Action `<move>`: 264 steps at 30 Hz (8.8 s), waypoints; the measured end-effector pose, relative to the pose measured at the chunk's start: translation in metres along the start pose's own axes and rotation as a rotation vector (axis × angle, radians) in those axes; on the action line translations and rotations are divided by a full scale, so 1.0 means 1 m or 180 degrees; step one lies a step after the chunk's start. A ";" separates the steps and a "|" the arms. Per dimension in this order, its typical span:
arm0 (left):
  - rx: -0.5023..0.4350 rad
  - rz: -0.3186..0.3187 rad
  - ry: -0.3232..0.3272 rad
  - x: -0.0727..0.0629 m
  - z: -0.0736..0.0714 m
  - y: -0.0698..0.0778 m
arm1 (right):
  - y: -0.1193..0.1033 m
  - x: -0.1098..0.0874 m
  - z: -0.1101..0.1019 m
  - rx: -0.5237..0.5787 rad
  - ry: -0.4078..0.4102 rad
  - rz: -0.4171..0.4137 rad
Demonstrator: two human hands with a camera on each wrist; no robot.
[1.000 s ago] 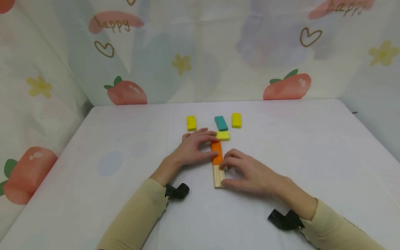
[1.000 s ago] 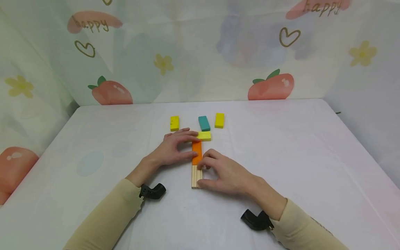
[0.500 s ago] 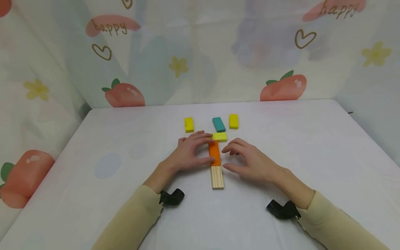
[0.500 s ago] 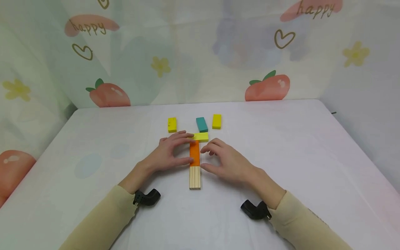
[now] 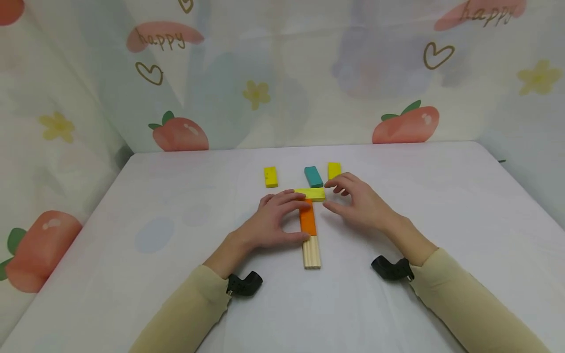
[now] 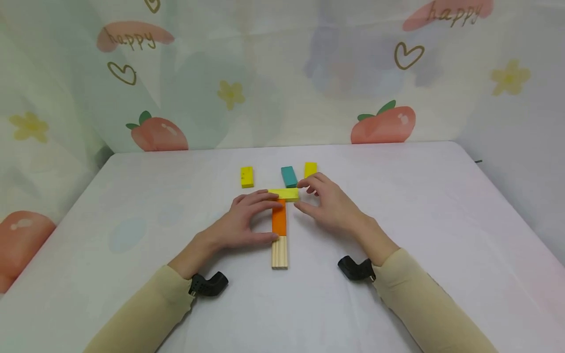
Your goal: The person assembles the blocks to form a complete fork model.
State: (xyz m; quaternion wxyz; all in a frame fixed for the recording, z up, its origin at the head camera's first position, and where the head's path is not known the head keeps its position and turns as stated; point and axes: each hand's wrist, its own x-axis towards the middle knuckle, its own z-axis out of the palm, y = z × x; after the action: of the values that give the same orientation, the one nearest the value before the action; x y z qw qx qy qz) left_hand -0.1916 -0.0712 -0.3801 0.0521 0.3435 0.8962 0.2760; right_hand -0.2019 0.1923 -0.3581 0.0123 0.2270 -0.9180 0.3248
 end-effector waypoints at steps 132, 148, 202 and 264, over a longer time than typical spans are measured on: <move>0.0040 -0.0095 -0.0181 -0.002 -0.002 -0.001 | 0.032 0.054 -0.007 0.0250 -0.0591 0.0452; 0.0042 -0.0055 -0.0219 0.002 0.001 -0.001 | 0.036 0.054 -0.017 0.0397 -0.0497 0.0351; 0.0055 -0.0041 -0.0203 0.000 0.000 -0.002 | 0.013 0.092 0.007 0.0192 -0.0675 0.0506; 0.0050 -0.0032 -0.0167 0.000 0.001 -0.002 | 0.018 0.090 0.015 0.0244 -0.0642 0.0541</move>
State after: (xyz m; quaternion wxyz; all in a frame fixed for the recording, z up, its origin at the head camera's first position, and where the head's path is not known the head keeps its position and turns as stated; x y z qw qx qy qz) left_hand -0.1921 -0.0721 -0.3817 0.0743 0.3465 0.8984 0.2595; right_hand -0.2882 0.1586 -0.3652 -0.1162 0.1802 -0.9175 0.3351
